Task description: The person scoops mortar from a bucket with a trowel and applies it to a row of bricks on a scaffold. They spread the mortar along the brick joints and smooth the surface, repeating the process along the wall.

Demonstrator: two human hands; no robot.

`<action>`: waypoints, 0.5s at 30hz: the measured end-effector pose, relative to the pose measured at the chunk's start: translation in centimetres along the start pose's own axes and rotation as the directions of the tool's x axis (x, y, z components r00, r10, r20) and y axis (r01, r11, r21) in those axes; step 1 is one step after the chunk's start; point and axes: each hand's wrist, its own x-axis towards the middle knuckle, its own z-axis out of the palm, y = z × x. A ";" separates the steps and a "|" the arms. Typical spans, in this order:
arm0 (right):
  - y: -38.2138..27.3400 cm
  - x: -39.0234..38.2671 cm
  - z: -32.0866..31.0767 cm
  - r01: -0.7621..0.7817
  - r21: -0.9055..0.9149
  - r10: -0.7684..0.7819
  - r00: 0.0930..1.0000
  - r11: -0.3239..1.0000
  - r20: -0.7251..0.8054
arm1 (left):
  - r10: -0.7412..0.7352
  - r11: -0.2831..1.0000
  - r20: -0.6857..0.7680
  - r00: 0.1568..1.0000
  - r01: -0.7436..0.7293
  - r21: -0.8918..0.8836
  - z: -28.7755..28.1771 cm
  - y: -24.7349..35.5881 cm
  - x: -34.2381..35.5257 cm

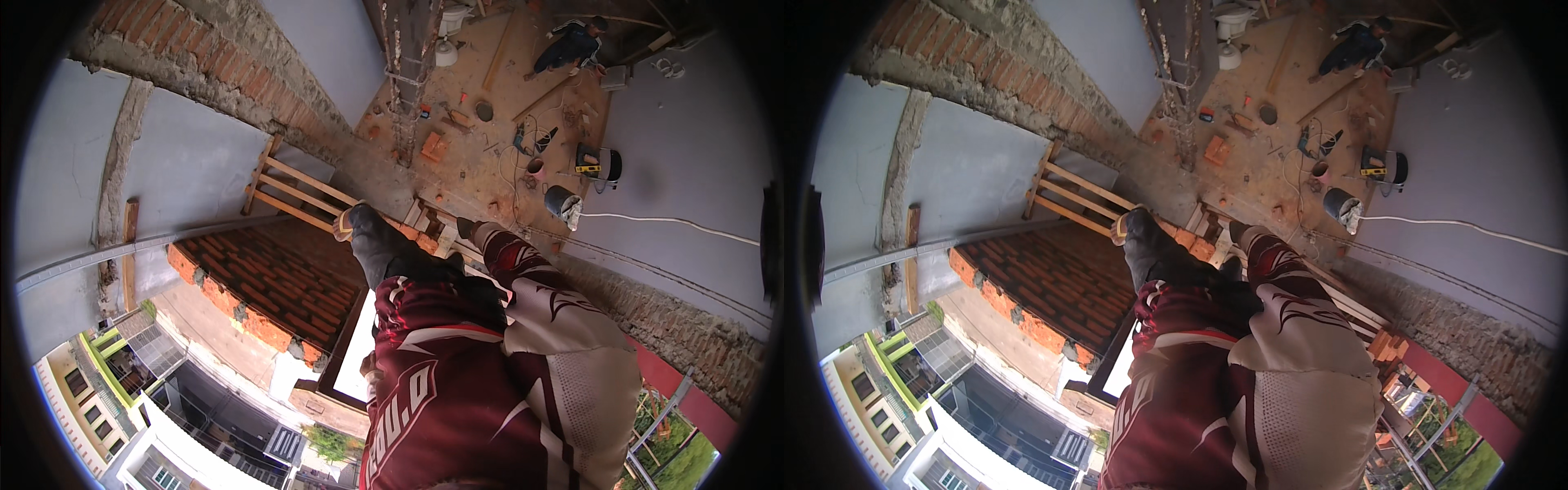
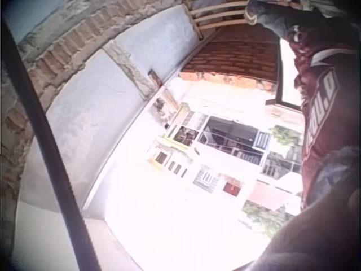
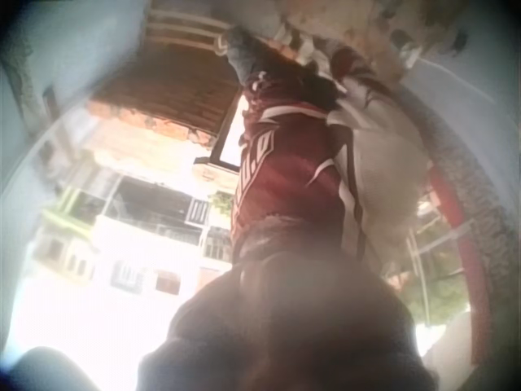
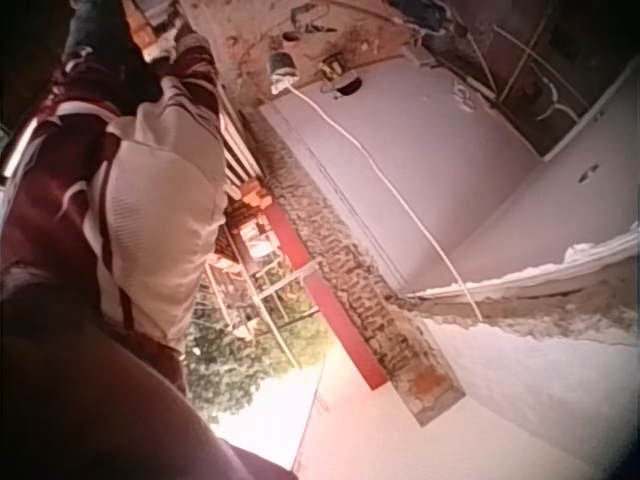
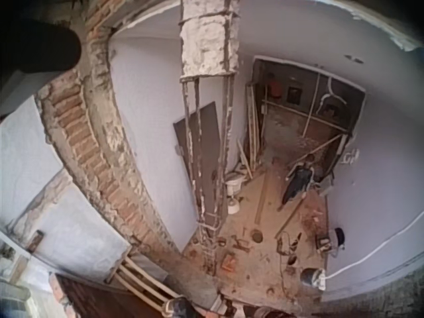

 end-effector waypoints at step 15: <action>-5.4 -0.9 -11.0 -0.086 -0.197 0.055 0.986 0.977 -0.156 | -0.020 0.981 -0.024 1.000 0.015 -0.196 2.0 2.9 -6.0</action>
